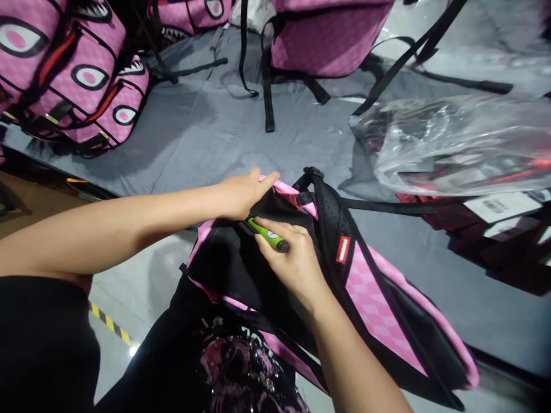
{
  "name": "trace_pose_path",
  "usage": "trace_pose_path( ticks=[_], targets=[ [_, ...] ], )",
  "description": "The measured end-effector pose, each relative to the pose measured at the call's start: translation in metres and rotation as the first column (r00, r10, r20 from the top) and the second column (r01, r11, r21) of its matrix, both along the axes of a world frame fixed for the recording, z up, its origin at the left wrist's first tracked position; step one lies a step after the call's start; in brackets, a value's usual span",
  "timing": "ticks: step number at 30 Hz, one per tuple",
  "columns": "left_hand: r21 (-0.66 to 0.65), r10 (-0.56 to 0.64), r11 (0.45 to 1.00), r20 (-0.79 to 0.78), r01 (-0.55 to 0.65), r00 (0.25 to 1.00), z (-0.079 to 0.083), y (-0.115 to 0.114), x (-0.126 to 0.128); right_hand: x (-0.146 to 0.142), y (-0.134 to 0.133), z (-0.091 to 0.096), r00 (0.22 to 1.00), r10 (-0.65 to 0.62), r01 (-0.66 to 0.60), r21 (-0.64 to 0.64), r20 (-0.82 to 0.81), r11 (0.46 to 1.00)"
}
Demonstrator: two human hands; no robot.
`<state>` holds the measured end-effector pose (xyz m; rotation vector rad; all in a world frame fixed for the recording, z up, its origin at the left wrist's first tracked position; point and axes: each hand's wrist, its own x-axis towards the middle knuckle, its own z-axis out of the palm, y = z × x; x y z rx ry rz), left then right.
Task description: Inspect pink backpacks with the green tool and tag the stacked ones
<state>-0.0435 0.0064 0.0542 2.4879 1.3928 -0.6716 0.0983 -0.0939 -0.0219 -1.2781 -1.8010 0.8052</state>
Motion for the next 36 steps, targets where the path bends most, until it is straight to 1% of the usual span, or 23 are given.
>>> trace_pose_path(
  ticks=[3,4,7,8,11,12,15,16,20,21,24,25,28,29,31,33,34,35,36],
  targets=[
    [0.010,-0.020,1.000,0.001,0.020,1.000,-0.002,0.000,-0.002,-0.001,0.000,0.000,0.995,-0.098,0.097,0.021,0.034,0.995],
    [0.016,-0.026,1.000,0.006,0.026,1.000,-0.002,0.000,-0.002,-0.001,0.000,0.000,0.995,-0.098,0.098,0.018,0.029,0.995],
    [0.024,-0.025,0.999,0.016,0.025,1.000,-0.002,0.000,-0.003,-0.003,0.001,0.000,0.999,-0.003,0.002,-0.027,-0.050,1.000],
    [0.021,-0.023,1.000,0.015,0.023,1.000,-0.002,0.000,-0.003,-0.003,0.001,0.001,0.997,0.006,-0.008,-0.034,-0.071,0.999],
    [0.022,-0.025,0.999,0.007,0.025,1.000,-0.003,0.000,-0.003,-0.002,0.003,0.002,0.998,-0.032,0.030,-0.027,-0.058,0.999],
    [0.026,-0.030,0.999,0.011,0.029,1.000,-0.003,0.000,-0.004,-0.001,0.004,0.003,0.998,-0.022,0.021,-0.031,-0.052,0.999],
    [0.038,-0.031,0.999,0.022,0.030,0.999,-0.004,0.001,-0.004,0.003,0.006,0.003,0.996,0.057,-0.062,-0.067,-0.073,0.996],
    [0.037,-0.030,0.999,0.025,0.029,0.999,-0.005,0.001,-0.004,0.005,0.007,0.003,0.995,0.063,-0.068,-0.065,-0.078,0.996],
    [0.036,-0.030,0.999,0.044,0.029,0.999,-0.006,0.001,-0.005,0.005,0.006,0.001,1.000,-0.020,0.020,-0.009,-0.022,1.000],
    [0.039,-0.030,0.999,0.049,0.028,0.998,-0.006,0.001,-0.005,0.004,0.007,0.001,1.000,-0.017,0.017,-0.006,-0.017,1.000],
    [0.031,-0.022,0.999,0.053,0.020,0.998,-0.004,0.000,-0.005,0.000,0.007,0.002,0.998,0.039,-0.040,-0.031,-0.053,0.999],
    [0.026,-0.025,0.999,0.058,0.023,0.998,-0.003,-0.001,-0.005,-0.001,0.007,0.002,0.997,0.037,-0.040,-0.039,-0.065,0.998],
    [0.018,-0.020,1.000,0.055,0.019,0.998,0.000,-0.003,-0.006,-0.008,0.005,0.006,0.998,-0.025,0.023,-0.039,-0.055,0.999],
    [0.025,-0.011,1.000,0.049,0.009,0.999,0.000,-0.004,-0.007,-0.011,0.005,0.007,0.998,-0.028,0.025,-0.045,-0.052,0.999],
    [0.039,0.006,0.999,0.039,-0.007,0.999,-0.002,-0.002,-0.009,-0.012,0.006,0.014,0.996,0.016,-0.024,-0.089,-0.093,0.996],
    [0.043,-0.001,0.999,0.048,-0.001,0.999,-0.004,-0.001,-0.011,-0.002,0.006,0.026,0.979,0.053,-0.080,-0.132,-0.197,0.988],
    [0.037,-0.010,0.999,0.058,0.007,0.998,-0.005,0.000,-0.012,0.010,0.004,0.034,0.969,0.046,-0.080,-0.134,-0.243,0.988],
    [0.031,-0.016,0.999,0.066,0.014,0.998,-0.006,0.000,-0.013,0.026,0.003,0.042,0.961,0.013,-0.046,-0.113,-0.276,0.993],
    [0.029,-0.023,0.999,0.077,0.020,0.997,-0.007,0.000,-0.014,0.047,0.002,0.049,0.957,-0.051,0.032,-0.069,-0.286,0.997]
  ],
)
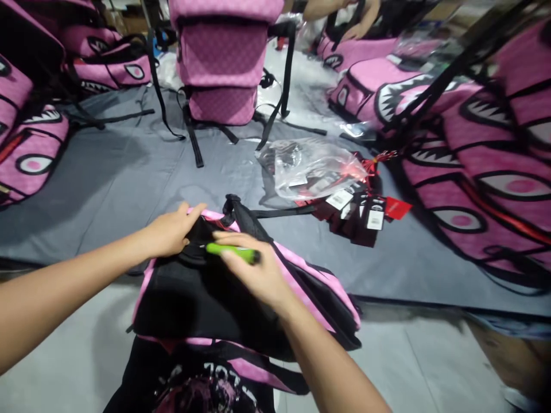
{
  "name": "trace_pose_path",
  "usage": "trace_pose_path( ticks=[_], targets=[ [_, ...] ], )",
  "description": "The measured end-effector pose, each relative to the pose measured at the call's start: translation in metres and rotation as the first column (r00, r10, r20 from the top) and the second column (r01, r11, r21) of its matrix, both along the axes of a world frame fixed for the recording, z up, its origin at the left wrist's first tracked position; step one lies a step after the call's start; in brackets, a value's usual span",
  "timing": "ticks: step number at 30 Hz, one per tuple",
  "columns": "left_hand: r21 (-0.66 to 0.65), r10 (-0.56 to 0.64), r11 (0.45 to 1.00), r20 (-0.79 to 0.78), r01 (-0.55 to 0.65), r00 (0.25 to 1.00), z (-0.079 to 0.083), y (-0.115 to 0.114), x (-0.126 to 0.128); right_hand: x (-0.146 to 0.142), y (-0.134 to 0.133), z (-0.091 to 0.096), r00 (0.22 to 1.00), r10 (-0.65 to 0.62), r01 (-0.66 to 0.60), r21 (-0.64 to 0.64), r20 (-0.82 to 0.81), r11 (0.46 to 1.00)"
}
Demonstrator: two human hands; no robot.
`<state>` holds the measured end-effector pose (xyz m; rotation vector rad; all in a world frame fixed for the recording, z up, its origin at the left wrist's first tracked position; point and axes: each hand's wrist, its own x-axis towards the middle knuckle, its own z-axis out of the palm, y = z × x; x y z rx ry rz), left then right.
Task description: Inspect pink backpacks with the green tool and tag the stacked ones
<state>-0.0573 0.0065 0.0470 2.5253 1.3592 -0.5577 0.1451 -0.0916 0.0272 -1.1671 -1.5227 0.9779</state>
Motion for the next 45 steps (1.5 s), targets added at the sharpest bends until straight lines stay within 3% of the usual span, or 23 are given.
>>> trace_pose_path(
  ticks=[2,3,5,6,7,8,9,12,15,21,25,29,33,36,40,41,42,45],
  targets=[
    [0.005,-0.009,1.000,0.022,0.009,1.000,-0.001,-0.001,-0.001,0.054,0.003,0.005,0.963,-0.268,0.261,0.133,0.037,0.956],
    [0.012,-0.008,1.000,0.028,0.007,1.000,-0.002,-0.001,-0.001,0.085,0.008,0.002,0.888,-0.453,0.429,0.212,0.081,0.878],
    [0.020,0.002,1.000,0.025,-0.003,1.000,-0.002,-0.002,-0.001,0.147,0.021,-0.015,0.592,-0.759,0.705,0.283,0.271,0.651],
    [0.017,0.008,1.000,0.023,-0.008,1.000,-0.002,-0.002,0.000,0.174,0.028,-0.027,0.435,-0.789,0.752,0.308,0.434,0.583],
    [0.013,0.014,1.000,0.021,-0.014,1.000,-0.002,-0.002,0.000,0.197,0.034,-0.040,0.311,-0.736,0.755,0.313,0.601,0.576],
    [0.006,0.019,1.000,0.023,-0.019,1.000,-0.002,-0.002,0.001,0.214,0.039,-0.053,0.231,-0.657,0.737,0.312,0.717,0.599],
    [-0.002,0.024,1.000,0.027,-0.024,0.999,-0.002,-0.002,0.002,0.224,0.044,-0.065,0.199,-0.608,0.720,0.306,0.769,0.623],
    [-0.018,0.042,0.999,0.024,-0.042,0.999,-0.002,0.000,0.004,0.223,0.059,-0.087,0.233,-0.502,0.602,0.282,0.833,0.747],
    [-0.031,0.063,0.998,0.009,-0.062,0.998,0.000,0.000,0.008,0.202,0.091,-0.088,0.252,-0.421,0.460,0.276,0.871,0.844],
    [-0.040,0.116,0.993,0.063,-0.114,0.991,-0.008,-0.003,0.007,0.195,0.186,-0.077,0.184,-0.191,0.303,0.130,0.964,0.944],
    [-0.044,0.133,0.991,0.131,-0.129,0.982,-0.024,-0.001,-0.001,0.190,0.215,-0.086,0.135,-0.090,0.222,0.058,0.987,0.973],
    [-0.024,0.147,0.989,0.187,-0.145,0.971,-0.029,0.000,-0.003,0.179,0.209,-0.095,0.103,-0.041,0.147,0.025,0.994,0.989],
    [-0.045,0.174,0.985,0.140,-0.169,0.975,-0.023,-0.001,0.002,0.176,0.192,-0.088,0.109,-0.097,0.162,0.078,0.989,0.984],
    [-0.033,0.159,0.987,0.129,-0.156,0.979,-0.019,-0.003,0.004,0.175,0.168,-0.071,0.143,-0.183,0.157,0.160,0.973,0.975],
    [0.005,0.131,0.991,0.179,-0.134,0.975,-0.020,-0.004,0.001,0.163,0.118,-0.034,0.192,-0.338,0.209,0.298,0.921,0.931],
    [0.023,0.127,0.991,0.184,-0.133,0.975,-0.020,-0.004,0.000,0.158,0.105,-0.022,0.220,-0.375,0.238,0.323,0.901,0.916],
    [0.034,0.125,0.990,0.187,-0.134,0.974,-0.019,-0.005,-0.001,0.152,0.092,-0.011,0.299,-0.399,0.275,0.322,0.867,0.906],
    [0.063,0.135,0.986,0.226,-0.153,0.965,-0.008,-0.011,0.000,0.131,0.060,0.024,0.750,-0.366,0.363,0.119,0.551,0.924]
  ],
)
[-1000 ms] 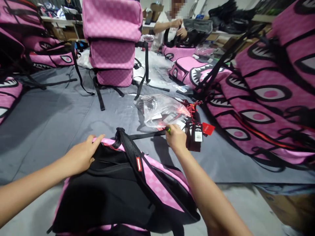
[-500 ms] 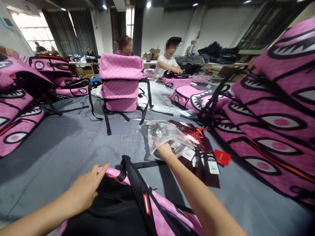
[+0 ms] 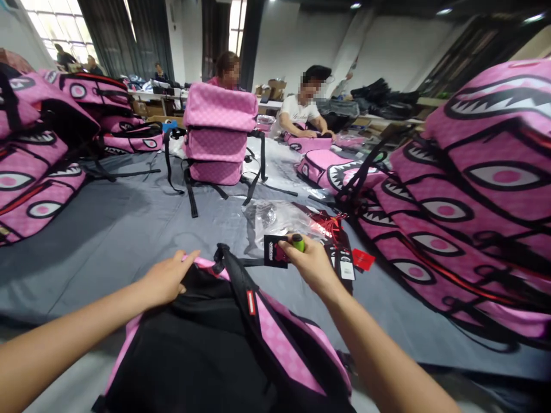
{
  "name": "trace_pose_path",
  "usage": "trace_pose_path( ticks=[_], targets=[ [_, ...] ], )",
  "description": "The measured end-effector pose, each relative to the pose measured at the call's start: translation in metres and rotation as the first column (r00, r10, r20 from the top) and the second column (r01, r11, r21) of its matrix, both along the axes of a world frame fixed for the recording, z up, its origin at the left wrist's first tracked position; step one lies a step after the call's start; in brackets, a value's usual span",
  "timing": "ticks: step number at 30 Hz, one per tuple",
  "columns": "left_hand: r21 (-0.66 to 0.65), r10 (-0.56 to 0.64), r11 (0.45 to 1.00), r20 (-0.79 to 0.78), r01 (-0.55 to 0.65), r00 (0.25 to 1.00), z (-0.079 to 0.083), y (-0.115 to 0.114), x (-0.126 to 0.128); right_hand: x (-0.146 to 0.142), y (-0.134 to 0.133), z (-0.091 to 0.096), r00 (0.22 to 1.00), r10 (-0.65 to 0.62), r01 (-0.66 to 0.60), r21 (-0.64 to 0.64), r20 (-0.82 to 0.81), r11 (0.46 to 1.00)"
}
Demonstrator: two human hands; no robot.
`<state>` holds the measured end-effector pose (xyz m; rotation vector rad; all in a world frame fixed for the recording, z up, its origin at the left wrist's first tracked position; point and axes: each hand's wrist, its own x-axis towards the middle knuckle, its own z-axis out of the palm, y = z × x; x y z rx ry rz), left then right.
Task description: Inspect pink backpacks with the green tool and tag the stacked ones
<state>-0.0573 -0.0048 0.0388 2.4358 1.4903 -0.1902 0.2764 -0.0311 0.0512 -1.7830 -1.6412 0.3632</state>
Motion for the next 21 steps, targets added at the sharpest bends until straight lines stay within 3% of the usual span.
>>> trace_pose_path(
  ticks=[2,3,6,10,14,16,19,21],
  targets=[
    [0.101,-0.005,0.995,0.114,-0.006,0.993,0.014,-0.012,0.005,-0.018,-0.017,0.019,0.917,0.052,-0.067,-0.027,-0.394,0.997],
    [0.171,-0.023,0.985,0.204,-0.012,0.979,0.022,-0.020,0.008,-0.028,-0.025,0.027,0.867,0.065,-0.095,-0.035,-0.494,0.995],
    [0.236,-0.088,0.971,0.517,-0.043,0.852,0.044,-0.047,0.023,-0.061,-0.046,0.041,0.802,0.134,-0.186,-0.030,-0.582,0.982],
    [0.046,0.004,0.998,0.700,-0.051,0.714,0.050,-0.071,0.034,-0.096,-0.066,0.041,0.831,0.287,-0.327,0.000,-0.477,0.945],
    [0.018,0.081,0.989,0.773,-0.149,0.629,0.037,-0.081,0.024,-0.113,-0.076,0.034,0.879,0.367,-0.388,-0.006,-0.305,0.922],
    [-0.001,0.081,0.991,0.791,-0.131,0.606,0.031,-0.083,0.014,-0.117,-0.078,0.031,0.878,0.416,-0.428,0.000,-0.237,0.904],
    [0.114,-0.020,0.987,0.788,-0.114,0.616,0.019,-0.086,-0.008,-0.120,-0.077,0.027,0.898,0.437,-0.434,0.061,-0.044,0.899],
    [0.265,-0.073,0.943,0.753,-0.201,0.654,0.005,-0.088,-0.028,-0.124,-0.075,0.023,0.905,0.406,-0.418,0.080,0.129,0.905]
  ],
)
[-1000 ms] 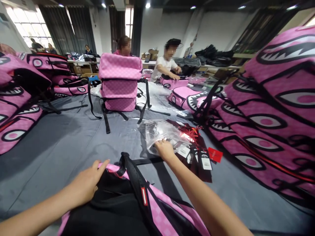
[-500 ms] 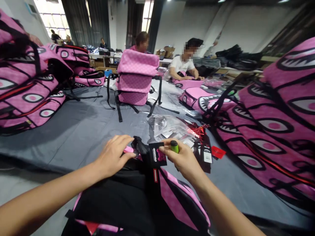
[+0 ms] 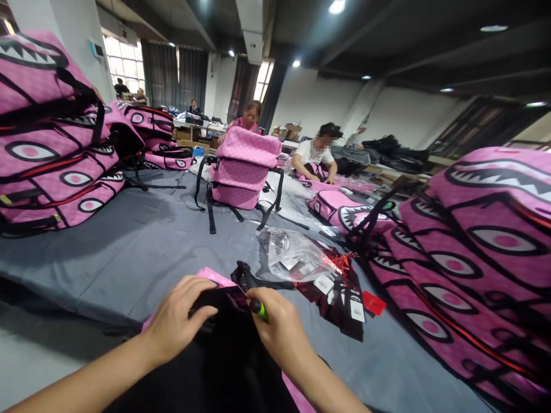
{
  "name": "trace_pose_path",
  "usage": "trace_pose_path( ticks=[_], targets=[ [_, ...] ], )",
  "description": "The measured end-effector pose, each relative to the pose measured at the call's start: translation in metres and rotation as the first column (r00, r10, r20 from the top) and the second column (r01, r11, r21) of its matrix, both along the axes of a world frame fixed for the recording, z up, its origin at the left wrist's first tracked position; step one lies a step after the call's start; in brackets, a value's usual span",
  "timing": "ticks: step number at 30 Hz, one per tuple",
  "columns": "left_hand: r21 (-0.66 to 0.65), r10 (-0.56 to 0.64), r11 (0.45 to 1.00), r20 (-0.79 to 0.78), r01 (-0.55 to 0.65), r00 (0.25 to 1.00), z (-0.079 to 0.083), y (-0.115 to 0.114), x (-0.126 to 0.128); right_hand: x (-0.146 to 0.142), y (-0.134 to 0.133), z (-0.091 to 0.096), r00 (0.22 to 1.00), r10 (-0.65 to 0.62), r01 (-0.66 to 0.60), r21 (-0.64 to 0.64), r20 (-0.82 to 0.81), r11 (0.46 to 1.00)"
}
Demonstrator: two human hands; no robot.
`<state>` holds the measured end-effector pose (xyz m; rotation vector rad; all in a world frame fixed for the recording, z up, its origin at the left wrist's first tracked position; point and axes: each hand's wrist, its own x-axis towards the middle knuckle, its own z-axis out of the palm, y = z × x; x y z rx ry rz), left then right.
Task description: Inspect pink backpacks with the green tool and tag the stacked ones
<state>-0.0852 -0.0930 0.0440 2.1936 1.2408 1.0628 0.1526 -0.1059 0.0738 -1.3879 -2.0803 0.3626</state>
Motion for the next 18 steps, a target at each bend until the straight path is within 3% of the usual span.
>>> trace_pose_path(
  ticks=[2,4,7,10,14,18],
  targets=[
    [0.032,0.170,0.985,-0.045,-0.169,0.984,-0.021,-0.002,-0.021,-0.009,0.004,-0.004,0.984,-0.013,0.011,0.013,0.178,1.000],
    [-0.106,0.274,0.953,-0.102,-0.284,0.956,-0.044,-0.005,-0.038,-0.023,0.009,-0.008,0.935,0.033,-0.013,-0.057,0.354,0.998],
    [-0.360,0.195,0.905,-0.122,-0.227,0.973,-0.069,-0.009,-0.049,-0.047,0.015,-0.006,0.831,0.191,-0.090,-0.213,0.522,0.973],
    [-0.442,0.129,0.887,-0.049,-0.137,0.990,-0.074,-0.013,-0.047,-0.059,0.021,0.005,0.759,0.320,-0.159,-0.316,0.567,0.935],
    [-0.462,0.141,0.879,0.009,-0.121,0.990,-0.071,-0.015,-0.045,-0.061,0.025,0.019,0.761,0.298,-0.122,-0.324,0.576,0.938],
    [-0.432,0.153,0.894,0.046,-0.119,0.987,-0.079,-0.014,-0.048,-0.066,0.027,0.012,0.691,0.365,-0.126,-0.393,0.624,0.911]
  ],
)
